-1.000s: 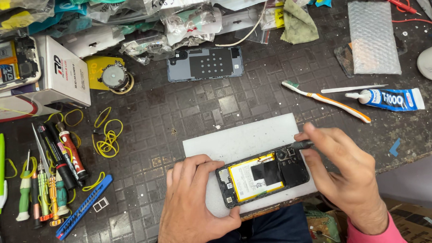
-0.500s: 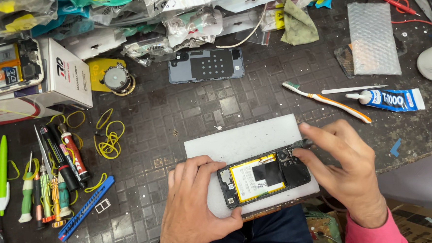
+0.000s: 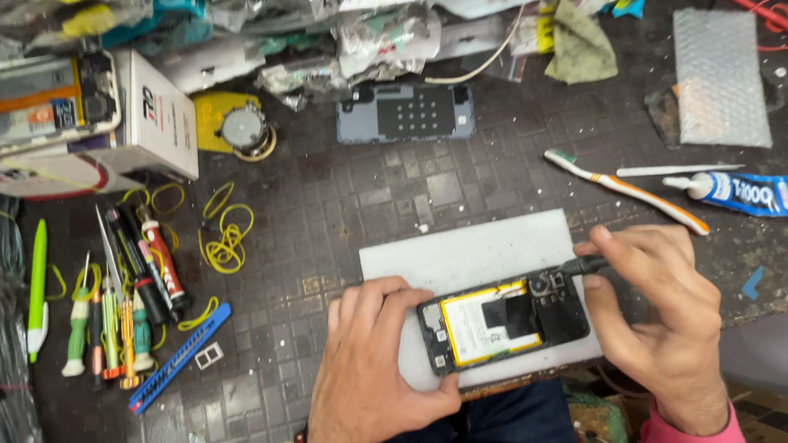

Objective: The person uses a precision screwdriver to remove screws from the internal frame of a disassembled smartphone. They carefully unscrew fasteners around the battery and camera module area, placing the screws aside on the workbench.

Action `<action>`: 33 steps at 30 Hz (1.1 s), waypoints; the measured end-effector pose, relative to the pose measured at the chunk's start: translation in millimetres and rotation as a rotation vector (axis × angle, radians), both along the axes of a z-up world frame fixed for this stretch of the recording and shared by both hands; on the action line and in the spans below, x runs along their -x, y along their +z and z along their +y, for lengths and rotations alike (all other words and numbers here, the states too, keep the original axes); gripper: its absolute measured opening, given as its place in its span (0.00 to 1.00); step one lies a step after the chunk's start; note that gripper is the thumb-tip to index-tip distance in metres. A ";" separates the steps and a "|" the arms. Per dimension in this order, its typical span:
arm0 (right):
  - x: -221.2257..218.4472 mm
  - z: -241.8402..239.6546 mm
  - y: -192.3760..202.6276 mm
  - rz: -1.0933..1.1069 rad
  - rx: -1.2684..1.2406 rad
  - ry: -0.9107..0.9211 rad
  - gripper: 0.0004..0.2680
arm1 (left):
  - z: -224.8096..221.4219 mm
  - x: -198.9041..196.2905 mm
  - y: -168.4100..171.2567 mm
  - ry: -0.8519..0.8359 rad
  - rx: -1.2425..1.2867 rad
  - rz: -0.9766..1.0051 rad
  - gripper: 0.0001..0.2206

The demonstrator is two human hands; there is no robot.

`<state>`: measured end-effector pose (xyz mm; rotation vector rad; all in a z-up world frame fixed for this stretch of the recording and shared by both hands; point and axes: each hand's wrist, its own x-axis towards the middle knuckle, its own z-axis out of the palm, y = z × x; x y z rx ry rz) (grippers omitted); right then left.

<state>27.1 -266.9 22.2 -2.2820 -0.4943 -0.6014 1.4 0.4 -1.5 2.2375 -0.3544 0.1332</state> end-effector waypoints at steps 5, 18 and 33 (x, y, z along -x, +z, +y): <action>4.3 -2.8 -0.9 0.074 -0.055 -0.057 0.19 | 0.4 0.2 2.9 -0.005 -0.008 -0.005 0.34; 0.1 -4.9 6.6 0.107 -0.045 -0.060 0.20 | -2.0 -3.9 6.7 -0.018 -0.014 0.002 0.34; 3.9 -9.6 -1.7 0.114 -0.027 0.031 0.17 | 0.0 -2.8 -10.6 -0.017 -0.029 0.084 0.34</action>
